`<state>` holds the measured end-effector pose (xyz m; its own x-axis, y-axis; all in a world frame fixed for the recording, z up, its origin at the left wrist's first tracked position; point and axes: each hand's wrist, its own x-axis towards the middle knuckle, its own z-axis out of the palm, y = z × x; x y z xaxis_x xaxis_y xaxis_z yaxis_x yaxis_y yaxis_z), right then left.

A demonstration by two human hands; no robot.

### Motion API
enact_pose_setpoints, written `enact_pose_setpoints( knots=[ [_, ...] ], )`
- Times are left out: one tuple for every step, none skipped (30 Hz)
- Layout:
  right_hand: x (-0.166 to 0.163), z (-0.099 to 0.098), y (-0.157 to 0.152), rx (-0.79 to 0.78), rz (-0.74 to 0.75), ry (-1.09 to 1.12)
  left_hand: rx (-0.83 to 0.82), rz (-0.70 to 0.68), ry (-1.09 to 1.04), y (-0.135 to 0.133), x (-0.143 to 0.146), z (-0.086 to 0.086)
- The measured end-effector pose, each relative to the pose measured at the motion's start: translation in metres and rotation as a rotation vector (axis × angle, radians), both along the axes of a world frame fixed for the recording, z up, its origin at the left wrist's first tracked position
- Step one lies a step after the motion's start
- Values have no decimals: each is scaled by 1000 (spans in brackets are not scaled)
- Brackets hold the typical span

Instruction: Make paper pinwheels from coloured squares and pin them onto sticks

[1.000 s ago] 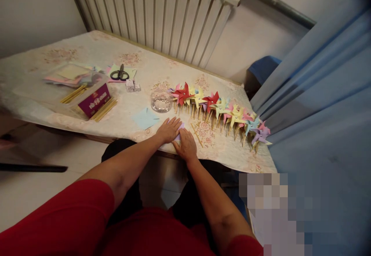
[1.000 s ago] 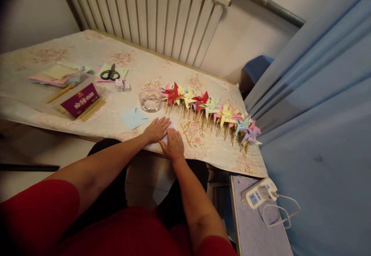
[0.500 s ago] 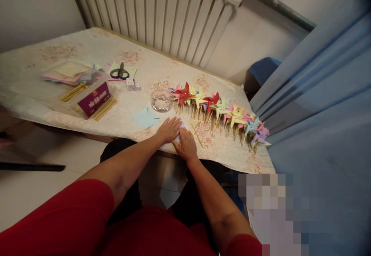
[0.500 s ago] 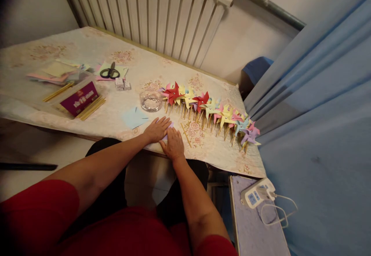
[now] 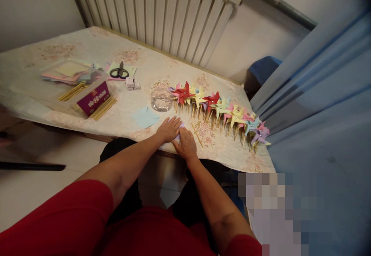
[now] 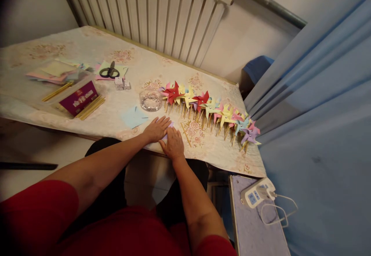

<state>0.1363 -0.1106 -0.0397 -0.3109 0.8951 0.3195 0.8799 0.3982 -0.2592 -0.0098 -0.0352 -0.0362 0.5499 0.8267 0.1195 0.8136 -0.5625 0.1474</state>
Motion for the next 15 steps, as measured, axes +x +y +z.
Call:
enact_pose_setpoints(
  knots=[
    [0, 0, 0, 2, -1, 0, 3, -1, 3, 0, 0, 0],
    [0, 0, 0, 2, -1, 0, 1, 0, 5, 0, 0, 0],
    [0, 0, 0, 2, -2, 0, -3, 2, 5, 0, 0, 0],
    [0, -1, 0, 1, -1, 1, -7, 5, 2, 0, 0, 0],
    [0, -1, 0, -2, -2, 2, -13, 7, -1, 0, 0, 1],
    [0, -1, 0, -5, -4, 4, -15, 7, -6, -1, 0, 2],
    [0, -1, 0, -7, -5, 6, -15, 6, -12, -1, 0, 2],
    [0, -1, 0, -6, -5, 7, -14, 6, -18, -1, 0, 3],
    [0, -1, 0, -4, -4, 8, -15, 5, -23, -2, 0, 4],
    [0, -1, 0, 1, -1, 7, -19, 7, -26, -2, 0, 4],
    [0, -1, 0, 6, 1, 6, -25, 9, -29, -2, 0, 4],
    [0, -1, 0, 9, 3, 6, -30, 11, -30, -2, 0, 5],
    [0, -1, 0, 10, 3, 5, -34, 13, -31, -2, 0, 5],
    [0, -1, 0, 8, 1, 5, -36, 13, -31, -2, 0, 5],
    [0, -1, 0, 5, -2, 6, -34, 12, -31, -2, 0, 5]
  ],
)
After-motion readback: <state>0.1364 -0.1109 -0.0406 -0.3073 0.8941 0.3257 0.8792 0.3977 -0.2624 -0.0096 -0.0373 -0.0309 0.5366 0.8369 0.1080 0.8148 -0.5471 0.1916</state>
